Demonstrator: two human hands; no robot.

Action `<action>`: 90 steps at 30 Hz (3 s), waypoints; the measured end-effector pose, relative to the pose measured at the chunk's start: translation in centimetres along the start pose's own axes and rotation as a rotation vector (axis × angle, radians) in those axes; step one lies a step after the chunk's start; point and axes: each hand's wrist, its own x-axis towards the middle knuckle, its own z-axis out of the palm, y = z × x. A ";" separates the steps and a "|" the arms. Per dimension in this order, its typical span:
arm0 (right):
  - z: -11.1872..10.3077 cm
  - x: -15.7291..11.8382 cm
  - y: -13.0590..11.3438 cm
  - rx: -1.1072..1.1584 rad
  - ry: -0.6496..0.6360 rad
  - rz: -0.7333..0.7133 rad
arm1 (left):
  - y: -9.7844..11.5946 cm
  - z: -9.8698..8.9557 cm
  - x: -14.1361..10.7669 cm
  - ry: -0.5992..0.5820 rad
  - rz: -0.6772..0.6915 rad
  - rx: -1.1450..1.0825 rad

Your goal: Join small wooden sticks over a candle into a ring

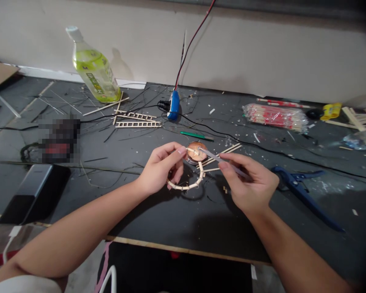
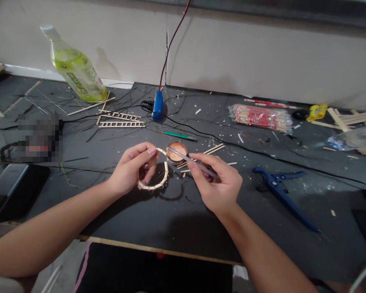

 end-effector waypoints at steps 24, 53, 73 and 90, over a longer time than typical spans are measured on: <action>-0.4 0.2 0.7 0.177 -0.183 -0.108 | 0.0 -0.1 0.2 0.002 0.035 -0.020; -0.1 0.3 0.6 0.060 -0.089 0.018 | -0.1 -0.1 0.0 0.022 0.032 0.041; -3.7 4.4 6.6 -0.254 -0.151 -0.051 | -0.1 -1.0 0.1 0.056 0.156 0.048; -2.4 3.2 6.2 -0.364 -0.451 -0.046 | 0.8 -1.3 0.8 0.156 0.195 0.116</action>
